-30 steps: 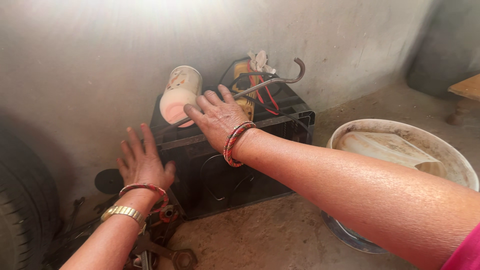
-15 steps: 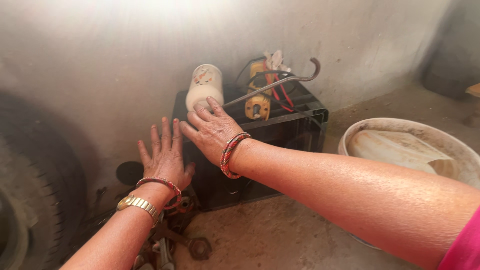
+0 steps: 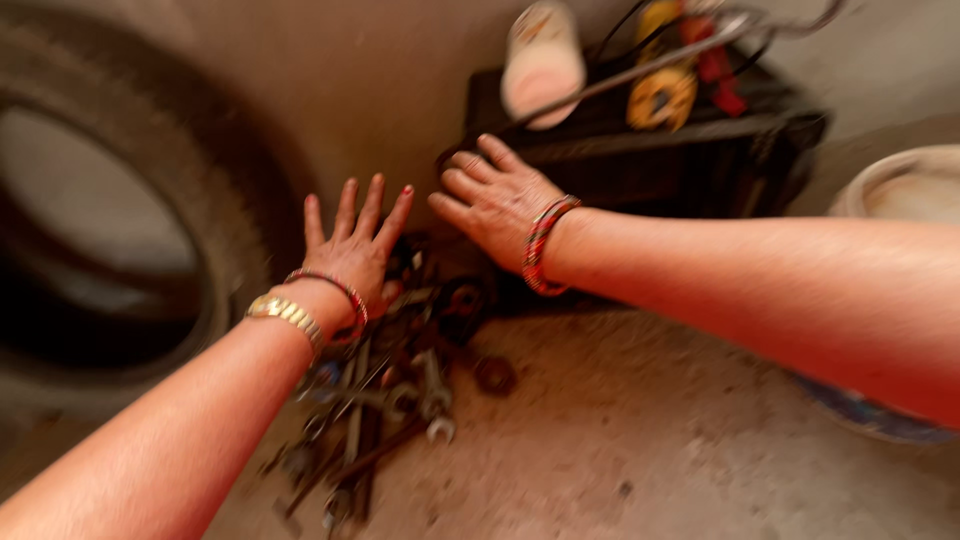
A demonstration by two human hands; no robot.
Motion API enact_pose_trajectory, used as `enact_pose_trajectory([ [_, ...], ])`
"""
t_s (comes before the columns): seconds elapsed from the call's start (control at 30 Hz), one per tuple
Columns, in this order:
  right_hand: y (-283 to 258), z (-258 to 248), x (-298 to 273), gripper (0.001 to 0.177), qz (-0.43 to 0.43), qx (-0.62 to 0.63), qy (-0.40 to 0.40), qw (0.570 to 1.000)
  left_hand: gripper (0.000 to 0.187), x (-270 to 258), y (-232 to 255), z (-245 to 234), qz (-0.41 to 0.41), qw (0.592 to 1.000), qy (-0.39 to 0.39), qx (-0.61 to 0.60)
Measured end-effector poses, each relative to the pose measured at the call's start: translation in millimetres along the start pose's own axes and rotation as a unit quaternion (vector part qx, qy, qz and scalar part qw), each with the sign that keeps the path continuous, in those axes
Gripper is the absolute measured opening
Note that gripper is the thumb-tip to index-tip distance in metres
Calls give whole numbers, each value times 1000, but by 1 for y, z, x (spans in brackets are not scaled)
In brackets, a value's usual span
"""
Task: The person moves a plastic crate, a bottle, and a power tool aside to sort through a pile of metal wrenches and hooks on the floor.
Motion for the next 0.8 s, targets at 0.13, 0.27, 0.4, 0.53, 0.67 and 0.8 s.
enact_pose_trajectory([
  [0.13,-36,8,4,57,-37,18,-47,998,121,-27,-16,28,11,998,-54,6],
  [0.27,-74,18,12,59,-70,27,-89,993,118,-52,-18,53,38,995,-93,21],
  [0.4,-103,36,21,62,-91,35,-118,988,117,-65,-21,77,52,987,-151,19],
  [0.53,-129,61,31,58,-105,61,-113,986,115,-71,-29,102,56,982,-179,8],
  [0.67,-155,91,39,59,-119,73,-135,981,114,-71,-32,136,64,981,-185,-10],
  [0.8,-181,123,39,62,-129,106,-183,969,114,-65,-27,178,70,973,-219,-30],
])
Point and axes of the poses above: each hand's wrist, its own x-axis towards the middle knuckle, its own z-axis out of the palm, y = z × x, the point moved 6 cm from there along x, towards the middle knuckle, and after that the axes turned 10 degrees about x, right-handed, at the moved point
